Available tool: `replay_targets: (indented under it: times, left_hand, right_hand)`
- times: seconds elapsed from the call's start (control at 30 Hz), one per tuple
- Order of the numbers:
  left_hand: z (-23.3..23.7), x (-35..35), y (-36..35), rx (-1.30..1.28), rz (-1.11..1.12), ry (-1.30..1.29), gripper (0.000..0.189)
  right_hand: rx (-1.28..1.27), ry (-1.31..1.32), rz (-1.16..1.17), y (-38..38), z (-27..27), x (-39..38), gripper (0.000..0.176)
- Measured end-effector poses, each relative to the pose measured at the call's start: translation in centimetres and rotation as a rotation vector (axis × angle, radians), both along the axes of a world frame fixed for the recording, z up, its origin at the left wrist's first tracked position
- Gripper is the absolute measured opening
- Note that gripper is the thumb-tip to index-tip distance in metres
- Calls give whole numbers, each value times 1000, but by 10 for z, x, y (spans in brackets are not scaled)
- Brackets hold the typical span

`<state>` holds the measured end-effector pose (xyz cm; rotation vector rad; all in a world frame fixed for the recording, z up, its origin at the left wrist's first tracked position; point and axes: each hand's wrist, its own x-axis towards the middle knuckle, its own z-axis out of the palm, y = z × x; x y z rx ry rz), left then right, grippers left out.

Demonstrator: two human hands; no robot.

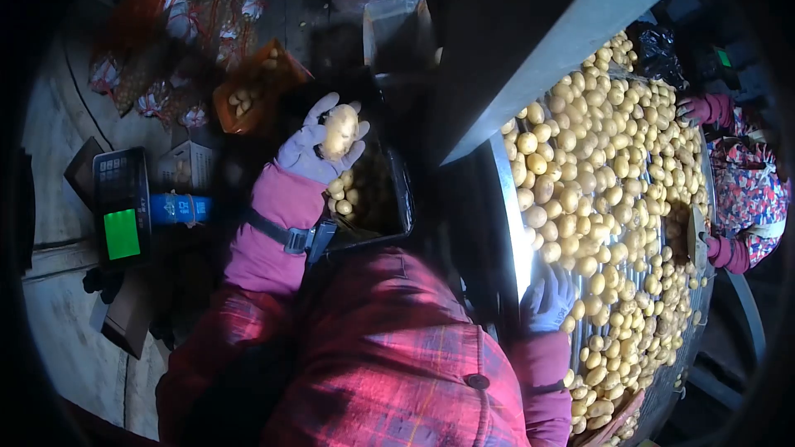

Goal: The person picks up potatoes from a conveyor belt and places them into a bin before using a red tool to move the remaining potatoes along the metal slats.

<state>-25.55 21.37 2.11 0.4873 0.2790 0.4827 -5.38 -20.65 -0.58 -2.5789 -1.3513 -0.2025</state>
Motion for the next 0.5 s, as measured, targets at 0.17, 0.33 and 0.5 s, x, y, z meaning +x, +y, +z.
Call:
replay_targets:
  times: [0.17,0.33,0.5]
  left_hand:
    - [-16,-3,3,-35,8,-65,52]
    - [-21,12,1,105,11,102,52]
    - [-10,40,-7,-48,163,184,45]
  right_hand:
    - [11,-99,17,-1,0,-1,32]
    - [44,-45,-38,5,6,-6,31]
    - [49,10,-117,6,9,-12,30]
